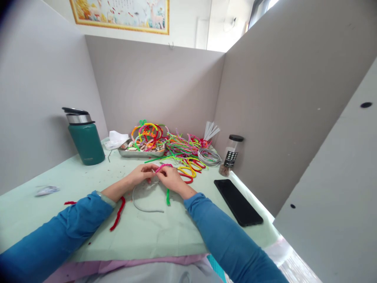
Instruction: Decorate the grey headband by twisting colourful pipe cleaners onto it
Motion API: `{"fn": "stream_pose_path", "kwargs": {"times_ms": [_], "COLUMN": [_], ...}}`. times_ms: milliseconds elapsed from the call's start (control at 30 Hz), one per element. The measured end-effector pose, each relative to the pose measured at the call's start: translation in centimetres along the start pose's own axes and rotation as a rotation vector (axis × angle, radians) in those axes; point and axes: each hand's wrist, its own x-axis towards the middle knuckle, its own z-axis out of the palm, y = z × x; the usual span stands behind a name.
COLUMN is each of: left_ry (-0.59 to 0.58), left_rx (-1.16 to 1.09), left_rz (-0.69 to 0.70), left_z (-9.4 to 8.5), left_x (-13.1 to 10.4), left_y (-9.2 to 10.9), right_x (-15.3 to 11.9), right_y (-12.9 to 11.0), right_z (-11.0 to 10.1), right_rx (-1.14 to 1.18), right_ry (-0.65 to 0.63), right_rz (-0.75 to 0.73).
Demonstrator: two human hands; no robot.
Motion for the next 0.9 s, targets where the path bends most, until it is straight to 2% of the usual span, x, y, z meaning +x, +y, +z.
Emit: {"fn": "stream_pose_path", "kwargs": {"times_ms": [367,567,900], "left_ry": [0.074,0.059,0.100], "left_rx": [0.037,0.018,-0.033], "left_rz": [0.046,0.027,0.057], "left_z": [-0.4,-0.3,0.0], "left_x": [1.0,1.0,0.7], "left_y": [-1.4,-1.2,-0.4], "right_x": [0.0,-0.1,0.0], "right_y": [0.8,0.7,0.9], "right_z": [0.4,0.4,0.5], "right_rx": [-0.006,0.006,0.050], "right_ry": [-0.024,-0.033,0.004], "right_rz": [-0.055,-0.053,0.003]}}
